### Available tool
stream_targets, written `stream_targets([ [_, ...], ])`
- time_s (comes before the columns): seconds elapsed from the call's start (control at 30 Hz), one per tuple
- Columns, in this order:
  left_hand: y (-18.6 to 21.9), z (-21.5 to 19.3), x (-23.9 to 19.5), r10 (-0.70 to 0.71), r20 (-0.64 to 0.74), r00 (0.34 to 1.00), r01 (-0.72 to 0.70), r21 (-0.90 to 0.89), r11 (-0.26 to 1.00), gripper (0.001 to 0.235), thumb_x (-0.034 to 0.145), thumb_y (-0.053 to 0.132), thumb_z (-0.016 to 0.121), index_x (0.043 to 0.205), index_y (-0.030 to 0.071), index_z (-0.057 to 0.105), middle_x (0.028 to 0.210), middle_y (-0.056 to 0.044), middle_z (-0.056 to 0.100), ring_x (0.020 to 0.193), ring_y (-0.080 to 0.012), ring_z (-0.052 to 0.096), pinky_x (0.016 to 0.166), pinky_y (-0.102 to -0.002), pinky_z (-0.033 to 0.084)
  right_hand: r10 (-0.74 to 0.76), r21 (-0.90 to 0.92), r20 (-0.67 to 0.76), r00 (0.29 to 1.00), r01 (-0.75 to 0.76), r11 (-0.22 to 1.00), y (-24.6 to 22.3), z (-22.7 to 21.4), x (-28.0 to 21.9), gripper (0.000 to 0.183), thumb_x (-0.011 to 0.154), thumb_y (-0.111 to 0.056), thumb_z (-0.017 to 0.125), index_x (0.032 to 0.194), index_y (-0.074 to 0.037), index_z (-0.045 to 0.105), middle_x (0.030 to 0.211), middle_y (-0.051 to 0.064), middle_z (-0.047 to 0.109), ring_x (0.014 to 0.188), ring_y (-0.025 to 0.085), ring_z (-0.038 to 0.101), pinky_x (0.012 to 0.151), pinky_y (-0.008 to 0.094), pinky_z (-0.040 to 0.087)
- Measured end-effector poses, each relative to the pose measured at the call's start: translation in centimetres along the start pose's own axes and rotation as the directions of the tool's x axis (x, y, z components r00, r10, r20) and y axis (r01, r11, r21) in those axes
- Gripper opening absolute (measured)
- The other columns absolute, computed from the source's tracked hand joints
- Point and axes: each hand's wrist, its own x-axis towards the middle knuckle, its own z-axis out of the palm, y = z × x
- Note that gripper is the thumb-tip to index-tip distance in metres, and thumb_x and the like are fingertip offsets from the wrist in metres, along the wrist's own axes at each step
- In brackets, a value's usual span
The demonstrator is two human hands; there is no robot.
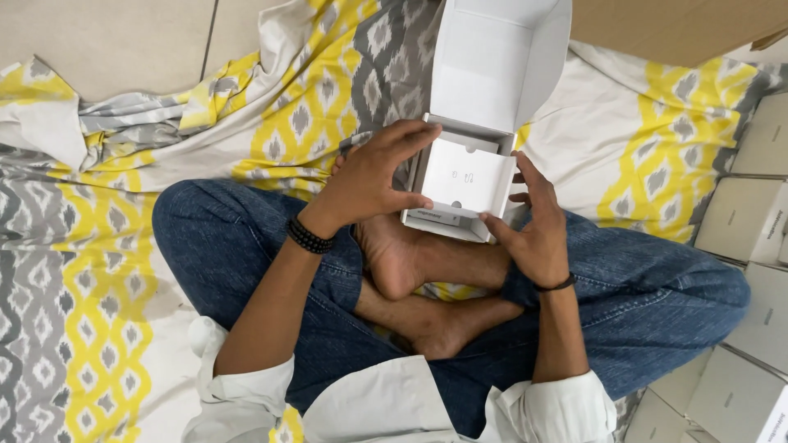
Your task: The person unboxes several electronics boxes and checks their contents.
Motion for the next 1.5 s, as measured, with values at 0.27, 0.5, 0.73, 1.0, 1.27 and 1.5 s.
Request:
stream_targets([
  [0.27, 2.2, -0.9, 0.5, -0.227, 0.123, 0.966, 0.195, 0.229, 0.954, 0.091, 0.074, 0.041, 0.087, 0.152, 0.012, 0.049, 0.155, -0.008, 0.045, 0.141, -0.0308, 0.045, 0.116, -0.045, 0.041, -0.056, -0.162, 0.034, 0.998, 0.060, 0.985, 1.1, 1.5, -0.2, 0.094, 0.077, -0.011, 0.086, 0.158, -0.004, 0.038, 0.156, 0.023, 0.046, 0.132, 0.037, 0.052, 0.100, 0.043, 0.054],
  [0.5, 4.6, 2.0, 1.9, -0.100, -0.062, 0.993, 0.117, 0.488, 0.865, 0.094, 0.069, 0.032, 0.086, 0.151, 0.007, 0.049, 0.158, -0.019, 0.034, 0.146, -0.0380, 0.029, 0.116, -0.057, 0.029, -0.102, -0.233, 0.003, 0.995, 0.100, 0.967, 2.0, 3.3, -0.7, 0.092, 0.085, -0.006, 0.071, 0.163, 0.000, 0.023, 0.168, 0.025, 0.026, 0.153, 0.044, 0.033, 0.121, 0.049, 0.039],
  [0.73, 3.4, 4.7, 2.3, -0.079, -0.185, 0.980, 0.179, 0.628, 0.758, 0.084, 0.087, 0.029, 0.085, 0.157, 0.017, 0.039, 0.168, -0.012, 0.029, 0.158, -0.0329, 0.025, 0.128, -0.054, 0.026, -0.084, -0.188, -0.007, 0.996, 0.081, 0.979, 1.1, 2.6, -0.2, 0.089, 0.084, -0.001, 0.060, 0.164, 0.000, 0.022, 0.169, 0.026, 0.025, 0.153, 0.044, 0.034, 0.123, 0.048, 0.037],
  [1.0, -1.4, 3.2, 6.7, -0.354, -0.260, 0.898, 0.214, -0.447, 0.869, 0.102, 0.098, 0.063, 0.063, 0.164, -0.002, 0.019, 0.169, -0.025, 0.026, 0.158, -0.0390, 0.025, 0.128, -0.048, 0.024, 0.225, 0.561, -0.051, 0.973, -0.159, 0.813, 3.4, 0.0, 6.1, 0.071, 0.105, -0.038, 0.051, 0.162, 0.000, 0.030, 0.165, 0.018, 0.038, 0.152, 0.029, 0.040, 0.124, 0.045, 0.038],
  [1.27, -0.8, 1.2, 11.0, -0.464, -0.116, 0.878, 0.193, -0.801, 0.566, 0.105, 0.090, 0.080, 0.045, 0.158, 0.001, 0.036, 0.158, -0.020, 0.047, 0.147, -0.0318, 0.045, 0.121, -0.044, 0.034, 0.269, 0.816, 0.153, 0.951, -0.275, 0.508, 1.0, -2.8, 11.4, 0.082, 0.101, -0.066, 0.033, 0.148, -0.002, 0.048, 0.140, 0.012, 0.061, 0.128, 0.023, 0.057, 0.112, 0.039, 0.044],
  [1.5, 3.6, 0.9, 3.1, -0.260, -0.273, 0.926, -0.074, -0.807, 0.585, 0.093, 0.104, 0.072, 0.037, 0.162, 0.000, 0.030, 0.167, -0.017, 0.037, 0.155, -0.0287, 0.038, 0.127, -0.043, 0.034, 0.087, 0.868, 0.001, 0.996, -0.044, 0.495, -0.6, -2.9, 3.9, 0.079, 0.103, -0.068, 0.043, 0.154, -0.007, 0.040, 0.152, 0.013, 0.050, 0.141, 0.025, 0.048, 0.122, 0.042, 0.037],
])
